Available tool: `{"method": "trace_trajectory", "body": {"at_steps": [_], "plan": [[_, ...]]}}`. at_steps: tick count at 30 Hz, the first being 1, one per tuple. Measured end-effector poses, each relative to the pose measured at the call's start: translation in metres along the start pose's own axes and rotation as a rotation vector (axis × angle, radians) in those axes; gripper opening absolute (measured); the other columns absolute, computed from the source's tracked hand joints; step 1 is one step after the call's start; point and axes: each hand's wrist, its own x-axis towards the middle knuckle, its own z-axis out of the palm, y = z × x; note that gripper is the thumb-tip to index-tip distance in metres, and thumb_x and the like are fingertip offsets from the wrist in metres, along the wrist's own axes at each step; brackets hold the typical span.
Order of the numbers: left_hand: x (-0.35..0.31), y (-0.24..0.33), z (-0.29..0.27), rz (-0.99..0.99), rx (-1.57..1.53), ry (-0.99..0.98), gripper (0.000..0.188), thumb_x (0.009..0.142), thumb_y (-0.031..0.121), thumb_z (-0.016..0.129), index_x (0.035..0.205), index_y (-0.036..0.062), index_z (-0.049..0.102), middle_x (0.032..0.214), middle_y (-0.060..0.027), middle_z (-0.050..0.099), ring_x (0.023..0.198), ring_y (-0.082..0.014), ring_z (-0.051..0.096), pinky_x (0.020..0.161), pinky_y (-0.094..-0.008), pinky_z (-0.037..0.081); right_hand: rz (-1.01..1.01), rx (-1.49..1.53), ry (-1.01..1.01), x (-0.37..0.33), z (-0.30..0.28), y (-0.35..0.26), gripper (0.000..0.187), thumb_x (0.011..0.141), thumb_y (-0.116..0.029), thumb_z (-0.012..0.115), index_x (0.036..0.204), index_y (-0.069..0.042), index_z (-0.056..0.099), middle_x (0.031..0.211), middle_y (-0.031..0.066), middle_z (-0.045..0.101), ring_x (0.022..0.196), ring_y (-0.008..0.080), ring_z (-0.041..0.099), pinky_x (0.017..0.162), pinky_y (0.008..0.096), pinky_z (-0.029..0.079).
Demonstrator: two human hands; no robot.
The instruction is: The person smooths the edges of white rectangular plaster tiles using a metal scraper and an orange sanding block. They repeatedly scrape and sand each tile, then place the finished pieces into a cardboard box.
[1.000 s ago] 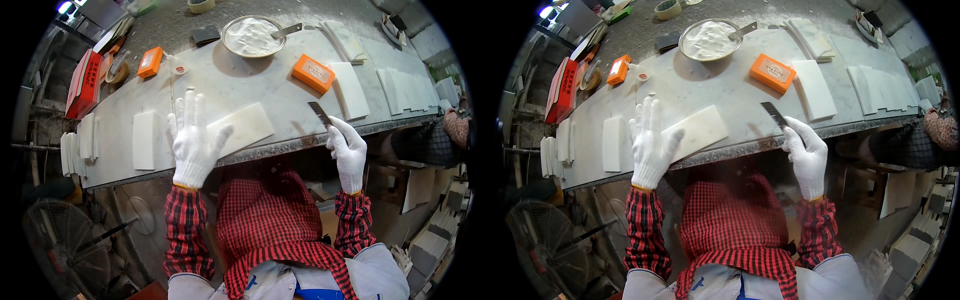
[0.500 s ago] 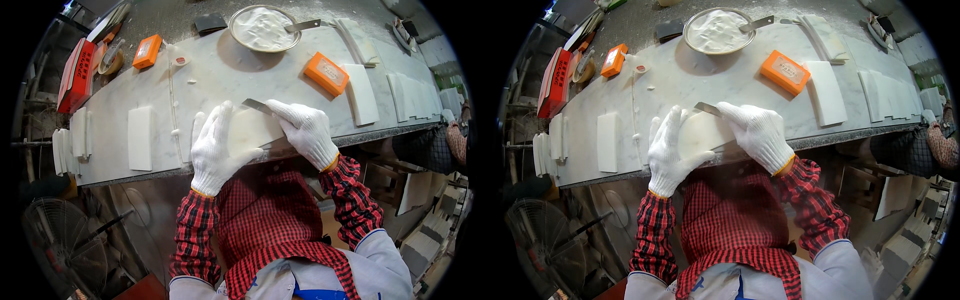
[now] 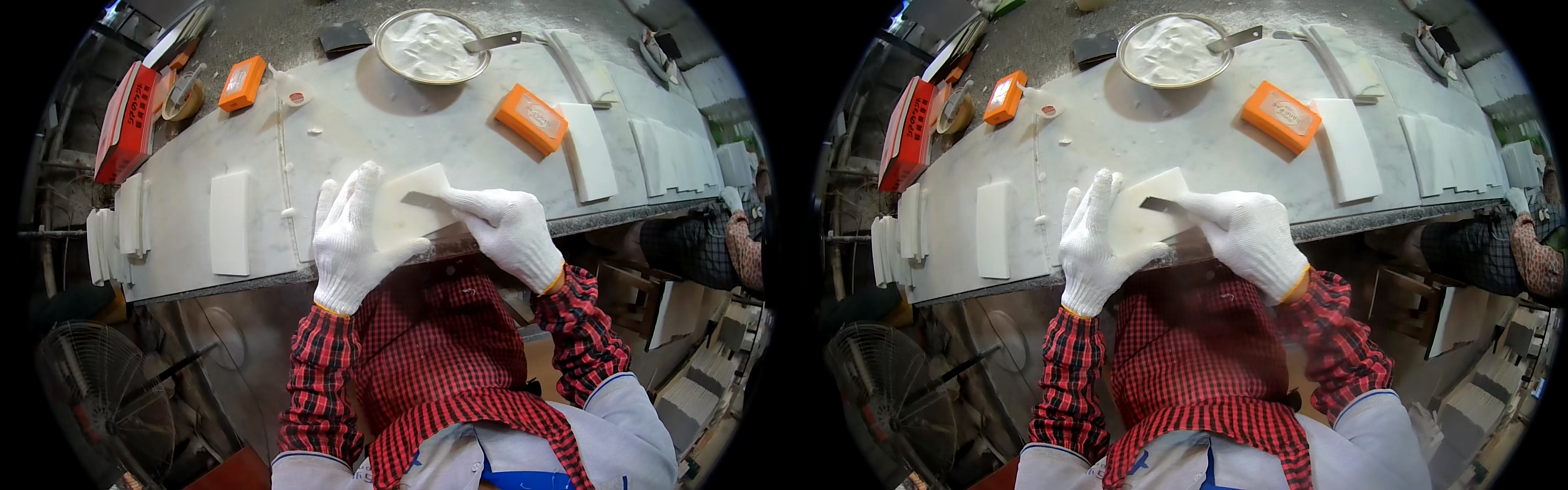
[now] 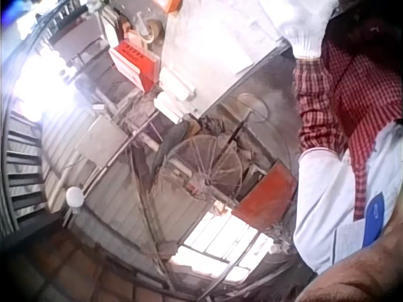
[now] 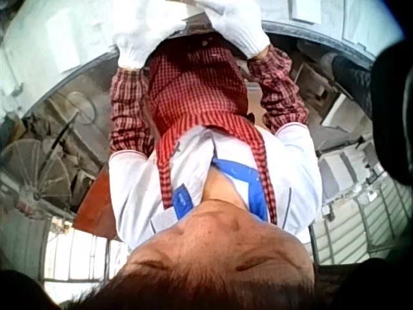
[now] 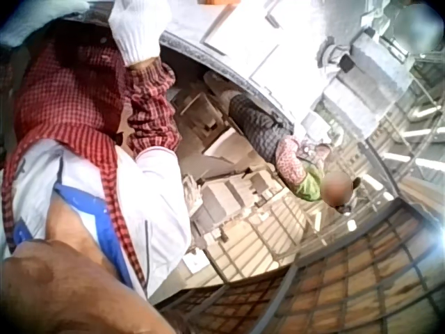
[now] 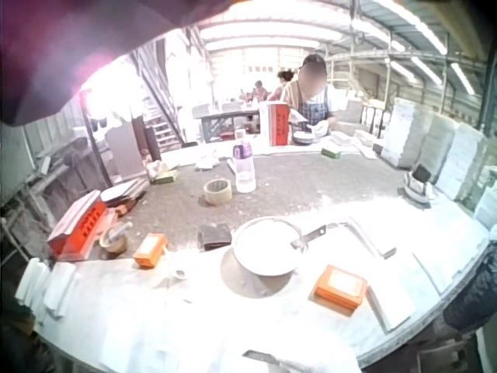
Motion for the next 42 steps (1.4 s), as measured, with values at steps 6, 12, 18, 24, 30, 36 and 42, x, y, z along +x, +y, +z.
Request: {"method": "trace_trajectory", "body": {"at_steps": [6,12,18,24,30,36,42], "plan": [[0.003,0.015,-0.011,-0.009,0.149,-0.119,0.101,0.069,0.047,0.092,0.147,-0.0022,0.051,0.148,-0.0227,0.057,0.141,-0.0399,0.05,0.124,-0.0555,0.027,0.514,0.521,0.18,-0.027,-0.039,-0.006,0.028,0.103,-0.008,0.064,0.128,0.001,0.073,0.088,0.0007,0.07,0.07,0.0039,0.053,0.064,0.0211,0.047],[0.012,0.078,0.014,0.021,-0.207,-0.354,0.086,0.08,0.037,0.085,0.149,0.0008,0.049,0.154,-0.0248,0.05,0.148,-0.0428,0.041,0.123,-0.0577,0.029,0.615,0.582,0.333,-0.049,-0.034,-0.004,0.032,0.105,-0.012,0.065,0.133,0.001,0.071,0.084,-0.003,0.066,0.069,0.0022,0.053,0.058,0.019,0.042],[-0.005,0.095,0.019,0.213,-0.518,-0.2,0.057,0.075,0.016,0.084,0.127,0.0013,0.066,0.129,-0.0191,0.067,0.116,-0.0396,0.063,0.098,-0.0474,0.053,0.6,0.62,0.316,-0.048,-0.027,-0.012,0.033,0.105,-0.013,0.064,0.135,0.0,0.07,0.084,-0.0033,0.065,0.068,0.0003,0.052,0.056,0.0162,0.039],[-0.052,0.057,-0.02,0.048,-0.31,0.108,0.04,0.073,0.005,0.084,0.111,0.0001,0.074,0.116,-0.0165,0.074,0.116,-0.0381,0.069,0.105,-0.0526,0.048,0.424,0.505,0.252,-0.021,0.001,-0.022,0.03,0.099,-0.004,0.069,0.129,0.001,0.072,0.081,0.0036,0.07,0.068,0.0049,0.056,0.063,0.0239,0.05],[-0.059,0.008,-0.029,-0.221,0.033,0.151,0.075,0.077,0.029,0.092,0.141,0.0027,0.063,0.147,-0.0174,0.062,0.147,-0.0387,0.047,0.124,-0.0556,0.025,0.151,-0.027,0.314,-0.002,0.029,-0.013,0.027,0.095,-0.012,0.074,0.121,-0.008,0.077,0.086,0.0196,0.074,0.068,0.0283,0.072,0.064,0.0353,0.055],[-0.051,-0.003,-0.025,-0.278,0.032,0.108,0.095,0.069,0.042,0.095,0.144,-0.0017,0.058,0.14,-0.0178,0.065,0.14,-0.0373,0.053,0.121,-0.055,0.029,0.082,-0.256,0.266,0.01,0.038,-0.028,0.032,0.095,-0.015,0.071,0.127,-0.015,0.074,0.077,0.0139,0.07,0.065,0.0319,0.069,0.06,0.0406,0.054],[-0.051,-0.002,-0.028,-0.303,0.007,0.113,0.094,0.068,0.04,0.096,0.143,-0.0024,0.059,0.137,-0.0169,0.067,0.137,-0.0359,0.056,0.121,-0.0538,0.03,-0.013,-0.328,0.254,0.013,0.027,-0.019,0.033,0.095,-0.014,0.07,0.127,-0.017,0.073,0.071,0.0111,0.066,0.06,0.0298,0.067,0.056,0.0402,0.052]]}}
